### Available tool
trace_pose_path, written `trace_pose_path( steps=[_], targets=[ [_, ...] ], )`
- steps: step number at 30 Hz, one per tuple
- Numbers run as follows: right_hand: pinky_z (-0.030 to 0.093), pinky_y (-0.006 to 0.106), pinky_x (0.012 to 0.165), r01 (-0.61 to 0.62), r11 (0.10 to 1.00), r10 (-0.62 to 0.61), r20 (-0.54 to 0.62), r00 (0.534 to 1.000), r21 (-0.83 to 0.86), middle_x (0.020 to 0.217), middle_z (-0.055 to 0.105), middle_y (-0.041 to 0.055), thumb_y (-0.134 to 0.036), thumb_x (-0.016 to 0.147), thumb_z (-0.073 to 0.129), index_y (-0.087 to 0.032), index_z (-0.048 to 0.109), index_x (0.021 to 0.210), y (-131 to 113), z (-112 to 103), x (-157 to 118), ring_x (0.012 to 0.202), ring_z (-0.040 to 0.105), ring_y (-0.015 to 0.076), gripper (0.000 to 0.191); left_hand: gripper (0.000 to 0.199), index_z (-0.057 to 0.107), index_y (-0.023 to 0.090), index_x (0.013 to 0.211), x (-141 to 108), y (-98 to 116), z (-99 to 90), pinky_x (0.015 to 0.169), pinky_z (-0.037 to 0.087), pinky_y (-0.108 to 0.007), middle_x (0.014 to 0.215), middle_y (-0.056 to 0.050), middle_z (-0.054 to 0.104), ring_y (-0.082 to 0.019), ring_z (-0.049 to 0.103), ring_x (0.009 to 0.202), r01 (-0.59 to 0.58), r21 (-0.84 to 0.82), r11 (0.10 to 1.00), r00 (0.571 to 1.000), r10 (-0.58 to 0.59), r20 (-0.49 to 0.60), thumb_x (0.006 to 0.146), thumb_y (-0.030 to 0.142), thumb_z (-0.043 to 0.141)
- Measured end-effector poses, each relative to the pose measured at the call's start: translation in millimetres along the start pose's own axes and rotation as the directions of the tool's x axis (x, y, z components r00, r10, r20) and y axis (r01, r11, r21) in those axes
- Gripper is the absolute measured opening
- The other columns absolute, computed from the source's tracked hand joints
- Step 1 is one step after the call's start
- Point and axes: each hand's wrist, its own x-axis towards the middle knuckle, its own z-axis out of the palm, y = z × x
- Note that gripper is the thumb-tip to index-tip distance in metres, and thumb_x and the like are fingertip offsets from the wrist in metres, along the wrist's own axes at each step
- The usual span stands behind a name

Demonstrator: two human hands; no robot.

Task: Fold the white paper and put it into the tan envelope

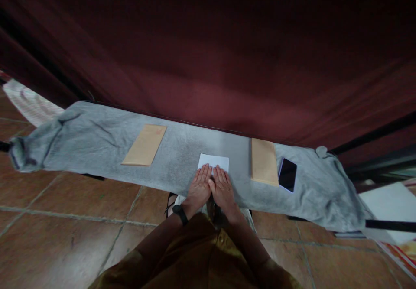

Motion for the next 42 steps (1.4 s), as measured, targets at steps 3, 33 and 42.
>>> trace_pose_path(
  steps=[3, 33, 42],
  targets=[
    [0.030, 0.051, 0.124, 0.013, 0.999, -0.012, 0.004, 1.000, -0.033, 0.164, 0.036, 0.0162, -0.027, 0.107, 0.042, -0.012, 0.039, 0.158, 6, -5, 0, 0.154, 0.033, 0.0265, 0.053, 0.067, 0.023, 0.006, 0.163, -3, -2, -1.5, 0.127, 0.028, -0.049, 0.165, -0.020, 0.031, -0.028, 0.025, 0.156, 0.048, -0.021, 0.999, 0.998, -0.049, -0.036, 0.099, 0.020, 0.037],
    [0.027, 0.054, 0.123, -0.004, 0.993, -0.004, -0.067, 0.998, -0.115, 0.162, 0.041, 0.0174, -0.027, 0.108, 0.035, -0.010, 0.039, 0.157, 33, 0, -7, 0.150, 0.038, 0.0295, 0.053, 0.072, 0.037, 0.001, 0.156, 56, -3, 9.5, 0.128, 0.023, -0.046, 0.164, -0.021, 0.033, -0.029, 0.025, 0.156, 0.146, -0.021, 0.989, 0.989, -0.145, 0.041, 0.107, 0.051, 0.026],
    [0.026, 0.055, 0.124, -0.067, 0.992, 0.059, -0.079, 0.995, -0.105, 0.161, 0.042, 0.0166, -0.028, 0.109, 0.034, -0.010, 0.042, 0.156, 27, -1, -1, 0.150, 0.039, 0.0294, 0.051, 0.065, 0.033, 0.002, 0.159, 49, -17, 18.2, 0.126, 0.027, -0.050, 0.165, -0.020, 0.032, -0.031, 0.025, 0.156, 0.158, 0.011, 0.987, 0.986, -0.158, -0.052, 0.106, 0.040, 0.028]
  ],
)
